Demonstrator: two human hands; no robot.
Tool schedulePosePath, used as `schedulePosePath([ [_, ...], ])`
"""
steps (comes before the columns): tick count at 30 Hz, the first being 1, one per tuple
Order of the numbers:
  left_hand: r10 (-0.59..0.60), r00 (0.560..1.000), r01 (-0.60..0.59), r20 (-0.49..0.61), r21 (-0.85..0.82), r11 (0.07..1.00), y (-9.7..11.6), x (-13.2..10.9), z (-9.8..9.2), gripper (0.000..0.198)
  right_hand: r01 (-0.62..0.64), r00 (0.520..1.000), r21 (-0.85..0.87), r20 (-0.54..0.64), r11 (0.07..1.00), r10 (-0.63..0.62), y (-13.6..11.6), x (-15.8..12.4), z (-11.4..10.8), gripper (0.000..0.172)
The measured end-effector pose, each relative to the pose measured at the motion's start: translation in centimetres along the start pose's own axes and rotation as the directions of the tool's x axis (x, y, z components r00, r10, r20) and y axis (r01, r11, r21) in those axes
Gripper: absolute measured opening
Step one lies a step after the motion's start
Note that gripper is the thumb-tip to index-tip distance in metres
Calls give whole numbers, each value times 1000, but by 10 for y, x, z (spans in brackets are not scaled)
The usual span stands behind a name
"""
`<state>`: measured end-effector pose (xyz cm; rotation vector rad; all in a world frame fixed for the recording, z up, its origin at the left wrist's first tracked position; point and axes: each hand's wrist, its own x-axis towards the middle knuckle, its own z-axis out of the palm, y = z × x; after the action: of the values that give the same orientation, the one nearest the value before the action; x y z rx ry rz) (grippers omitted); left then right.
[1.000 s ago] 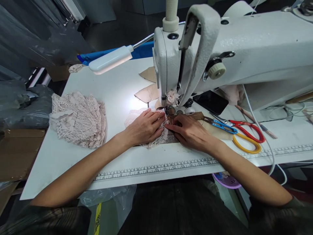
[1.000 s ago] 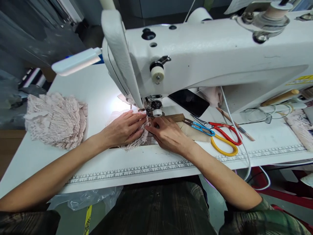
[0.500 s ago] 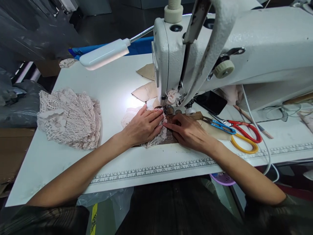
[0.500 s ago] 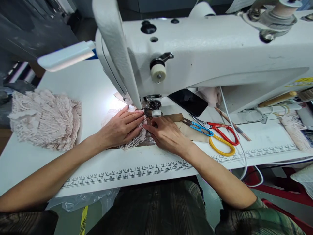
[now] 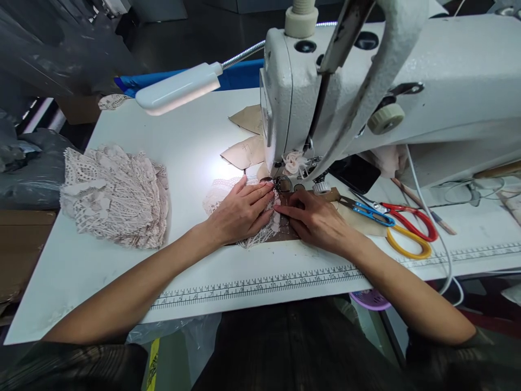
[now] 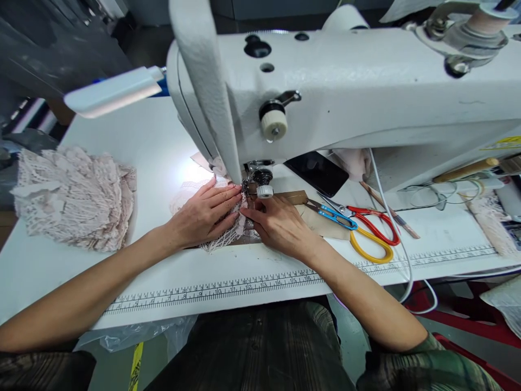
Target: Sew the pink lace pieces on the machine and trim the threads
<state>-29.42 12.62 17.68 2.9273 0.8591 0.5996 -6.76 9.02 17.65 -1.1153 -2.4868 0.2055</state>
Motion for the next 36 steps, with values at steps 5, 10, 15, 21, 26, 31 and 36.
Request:
schedulePosePath([
  [5, 12, 1000, -12, 19, 37, 999, 1, 0, -1, 35, -17, 999, 13, -27, 1000, 17, 1, -1, 3, 33],
  [10, -8, 1000, 6, 30, 89, 996, 4, 2, -6, 35, -48, 997, 48, -64, 998, 51, 0, -1, 5, 33],
  [15, -18, 998, 12, 58, 104, 994, 4, 2, -7, 38, -64, 996, 56, -61, 996, 68, 0, -2, 4, 33],
  [21, -12, 999, 7, 51, 91, 996, 3, 1, -6, 39, -78, 996, 55, -44, 995, 81, 0, -3, 4, 36],
  [26, -28, 997, 20, 67, 116, 993, 7, 1, -5, 40, -93, 996, 57, -7, 994, 93, 0, -4, 2, 38],
  [31, -55, 998, 51, 29, 114, 992, 11, 2, -3, 35, -68, 998, 35, -13, 997, 68, -1, -4, 1, 36],
  [36, -65, 998, 63, 17, 94, 994, 11, 2, -2, 33, -49, 998, 21, -36, 999, 50, -2, -2, 1, 34],
])
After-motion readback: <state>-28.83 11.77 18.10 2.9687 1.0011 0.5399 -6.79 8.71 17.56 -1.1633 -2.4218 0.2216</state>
